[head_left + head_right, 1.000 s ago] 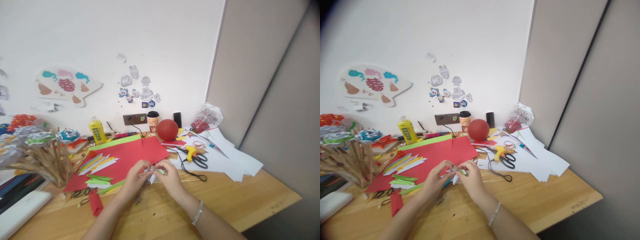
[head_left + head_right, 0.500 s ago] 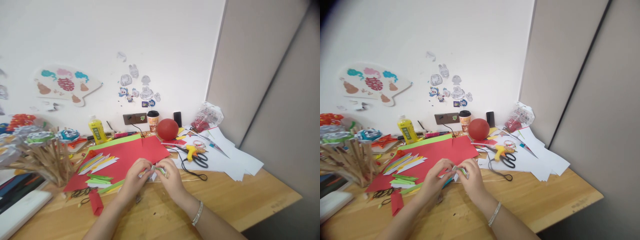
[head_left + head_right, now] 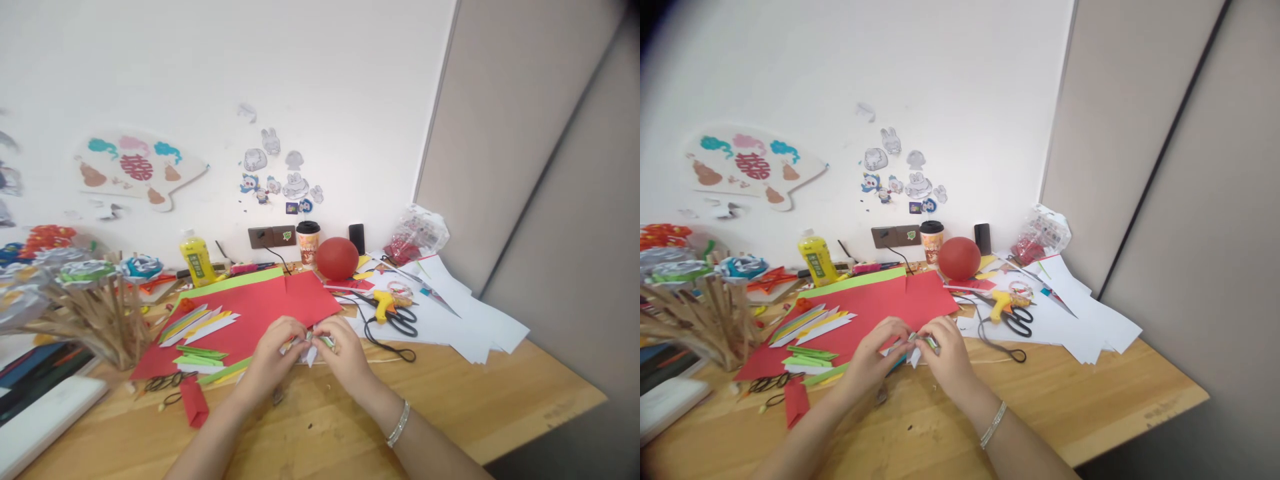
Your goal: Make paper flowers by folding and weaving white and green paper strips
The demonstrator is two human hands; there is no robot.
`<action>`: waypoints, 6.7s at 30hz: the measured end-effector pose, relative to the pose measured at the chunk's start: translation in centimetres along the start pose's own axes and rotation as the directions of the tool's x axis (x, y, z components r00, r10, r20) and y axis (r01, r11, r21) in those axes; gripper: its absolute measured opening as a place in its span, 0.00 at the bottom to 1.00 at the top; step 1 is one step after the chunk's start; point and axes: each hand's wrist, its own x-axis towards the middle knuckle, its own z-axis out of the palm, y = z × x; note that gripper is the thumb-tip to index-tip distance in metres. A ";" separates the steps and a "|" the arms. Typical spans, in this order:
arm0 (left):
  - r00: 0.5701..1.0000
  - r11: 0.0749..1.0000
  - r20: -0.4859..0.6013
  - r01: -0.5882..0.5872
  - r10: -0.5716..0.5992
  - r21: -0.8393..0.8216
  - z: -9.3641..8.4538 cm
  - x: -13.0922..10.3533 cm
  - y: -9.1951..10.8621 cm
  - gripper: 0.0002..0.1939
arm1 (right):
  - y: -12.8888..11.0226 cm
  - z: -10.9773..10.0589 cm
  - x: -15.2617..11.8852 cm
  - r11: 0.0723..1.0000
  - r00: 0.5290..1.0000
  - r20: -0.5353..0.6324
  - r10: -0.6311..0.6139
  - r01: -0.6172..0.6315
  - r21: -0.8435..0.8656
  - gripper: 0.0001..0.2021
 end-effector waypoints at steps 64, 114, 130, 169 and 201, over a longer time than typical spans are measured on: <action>0.681 0.549 0.400 0.732 -0.614 -0.403 1.3 0.0 0.7 0.11 | 1.0 -0.7 0.5 0.939 0.920 0.204 0.335 -0.343 0.002 0.06; 0.832 0.779 0.057 0.539 -0.552 -0.320 2.4 0.1 -0.8 0.12 | 0.3 -0.1 -0.4 0.946 0.957 0.277 -0.089 0.168 -0.276 0.09; 0.806 0.697 0.035 0.532 -0.591 -0.480 2.3 0.0 -0.5 0.11 | -0.2 -0.2 -0.5 0.943 0.941 0.287 -0.178 0.247 -0.225 0.10; 0.893 0.818 0.091 0.442 -0.441 -0.369 2.1 0.1 -1.1 0.09 | 0.8 0.1 -0.6 0.957 0.977 0.177 -0.119 0.161 -0.243 0.09; 0.869 0.831 -0.052 0.451 -0.492 -0.324 2.1 0.2 -1.0 0.14 | -0.2 0.4 -1.4 0.853 0.953 0.187 -0.238 0.297 -0.428 0.13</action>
